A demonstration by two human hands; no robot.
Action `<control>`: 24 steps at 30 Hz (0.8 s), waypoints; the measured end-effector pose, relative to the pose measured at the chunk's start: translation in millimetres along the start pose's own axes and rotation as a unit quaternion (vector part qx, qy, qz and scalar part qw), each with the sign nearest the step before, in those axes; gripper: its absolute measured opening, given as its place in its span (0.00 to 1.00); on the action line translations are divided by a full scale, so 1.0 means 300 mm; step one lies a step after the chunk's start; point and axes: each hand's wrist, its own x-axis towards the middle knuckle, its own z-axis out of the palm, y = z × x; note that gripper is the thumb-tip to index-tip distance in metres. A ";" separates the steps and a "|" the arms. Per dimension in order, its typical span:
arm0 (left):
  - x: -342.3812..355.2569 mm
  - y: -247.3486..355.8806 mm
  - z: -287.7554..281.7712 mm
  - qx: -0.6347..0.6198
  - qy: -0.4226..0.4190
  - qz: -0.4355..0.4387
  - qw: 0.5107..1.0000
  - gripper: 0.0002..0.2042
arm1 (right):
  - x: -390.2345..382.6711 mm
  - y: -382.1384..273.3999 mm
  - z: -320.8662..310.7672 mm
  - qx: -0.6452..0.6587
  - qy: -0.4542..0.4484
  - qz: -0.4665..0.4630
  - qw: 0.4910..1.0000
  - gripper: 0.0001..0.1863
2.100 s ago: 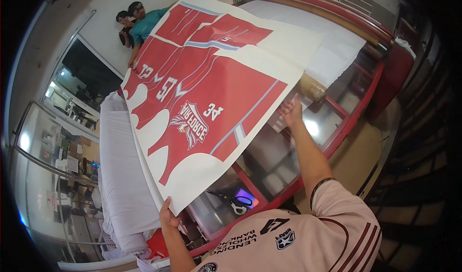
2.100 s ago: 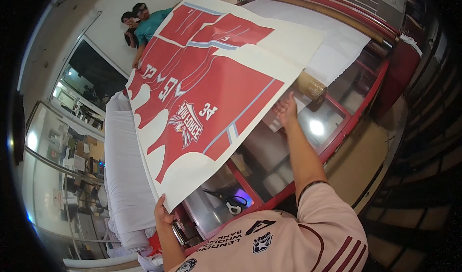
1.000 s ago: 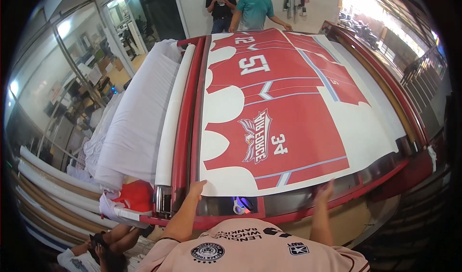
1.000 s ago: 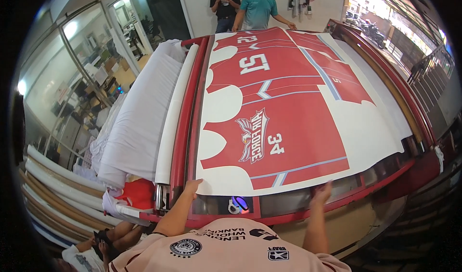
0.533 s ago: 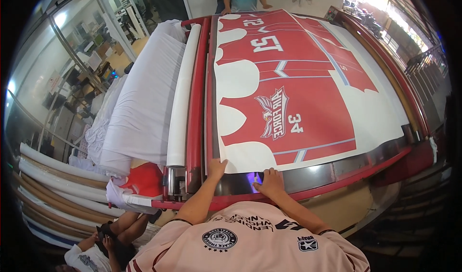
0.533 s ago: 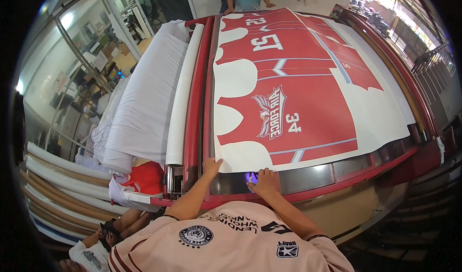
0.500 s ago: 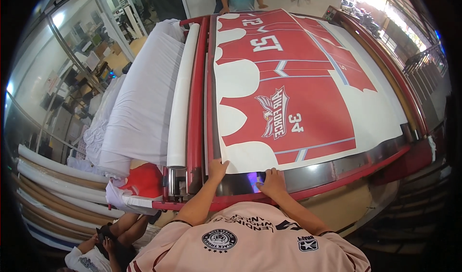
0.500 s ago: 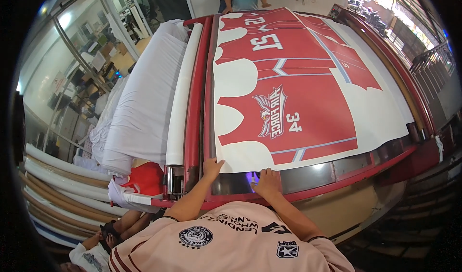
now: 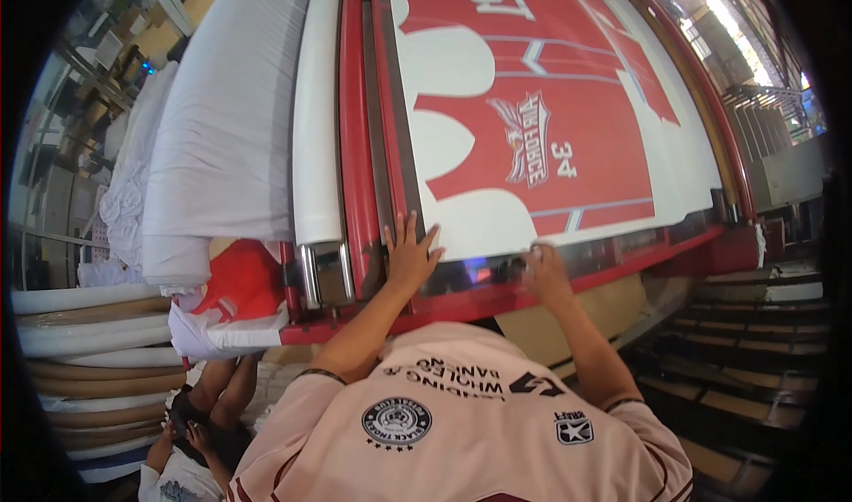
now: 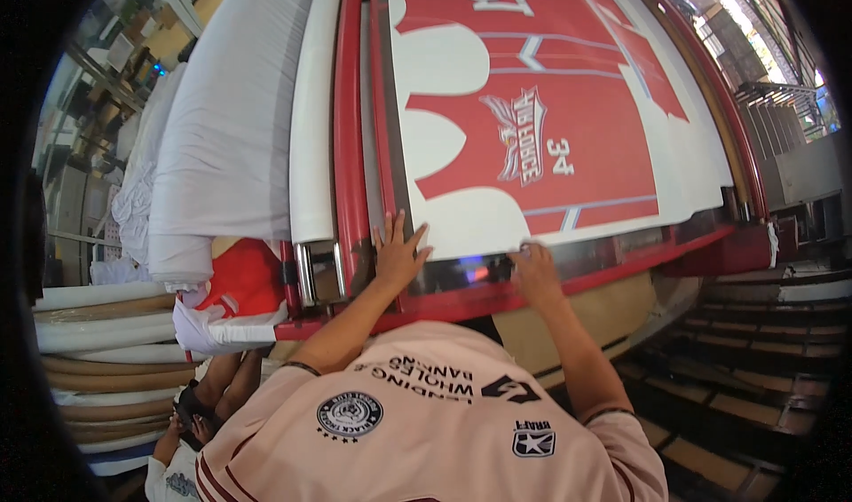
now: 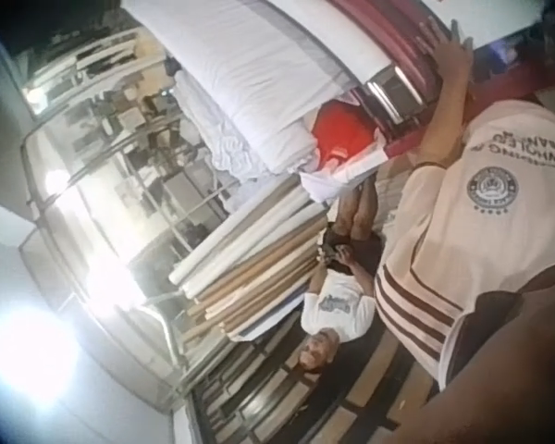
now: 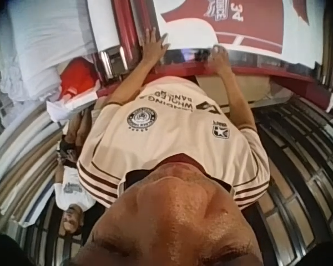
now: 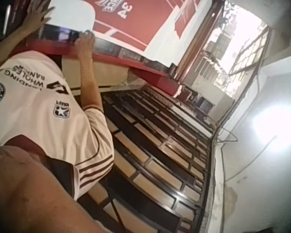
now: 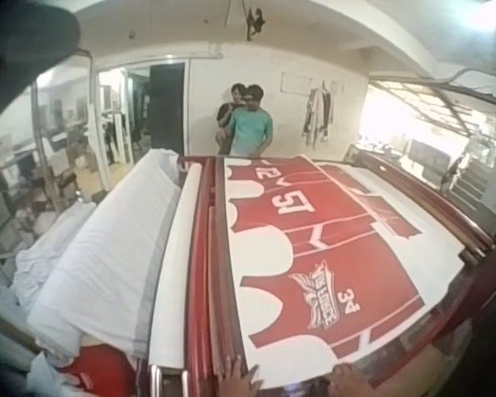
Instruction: Cutting and aligning printed fabric sheets on a production table.
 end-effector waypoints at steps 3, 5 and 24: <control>0.019 -0.010 0.005 0.002 0.025 0.001 1.000 0.27 | 0.183 -0.030 -0.059 0.040 -0.001 0.011 0.999 0.22; 0.020 -0.010 0.007 -0.003 0.014 0.001 1.000 0.27 | 0.274 -0.015 -0.030 0.001 -0.003 -0.017 1.000 0.22; -0.130 -1.342 -0.478 -0.555 0.477 -0.363 0.577 0.31 | -0.031 -0.047 -0.055 0.087 -0.131 0.108 0.982 0.36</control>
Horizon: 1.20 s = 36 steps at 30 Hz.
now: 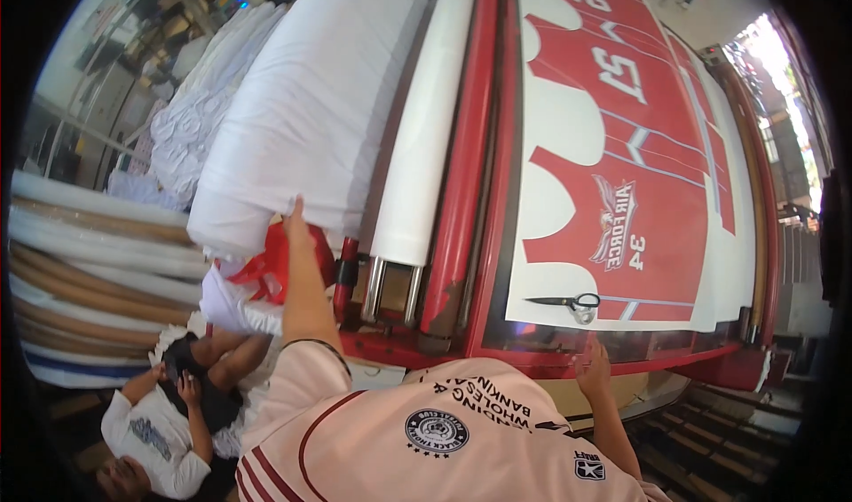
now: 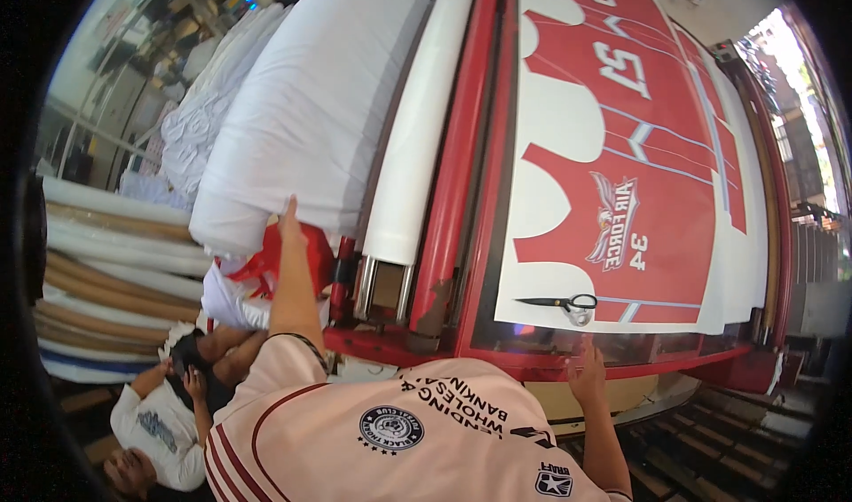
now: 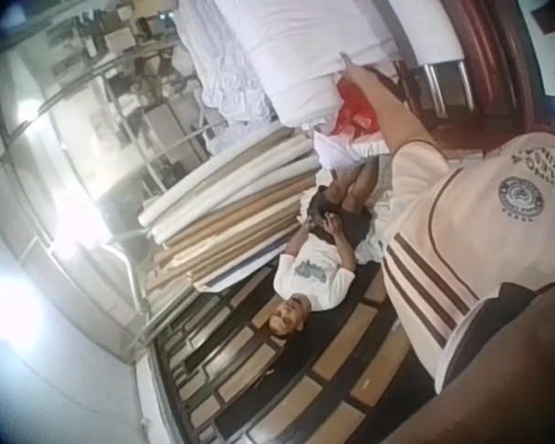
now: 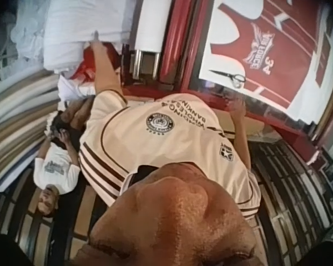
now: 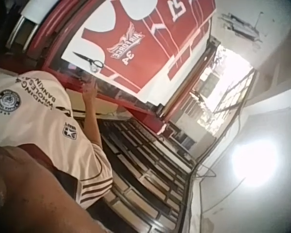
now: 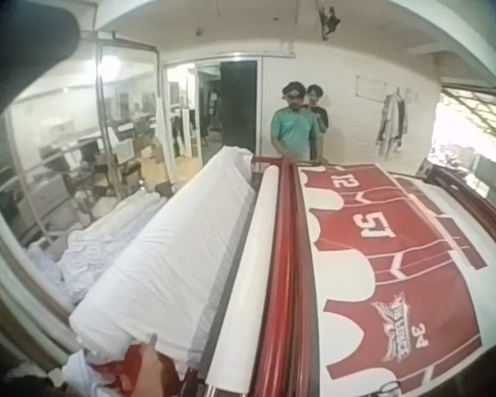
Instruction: Cutting and aligning printed fabric sheets on a production table.
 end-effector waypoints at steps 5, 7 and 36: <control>-0.019 0.049 0.051 -0.166 -0.051 -0.076 0.982 0.25 | -0.094 -0.030 0.031 0.057 0.041 0.039 0.997 0.33; -0.165 0.107 0.195 -0.240 -0.098 -0.067 0.963 0.25 | -0.146 -0.021 0.057 0.086 0.072 0.081 0.990 0.32; -1.683 0.770 1.019 -0.063 -0.275 0.529 0.800 0.26 | -0.889 0.907 0.330 0.244 0.233 0.329 0.882 0.08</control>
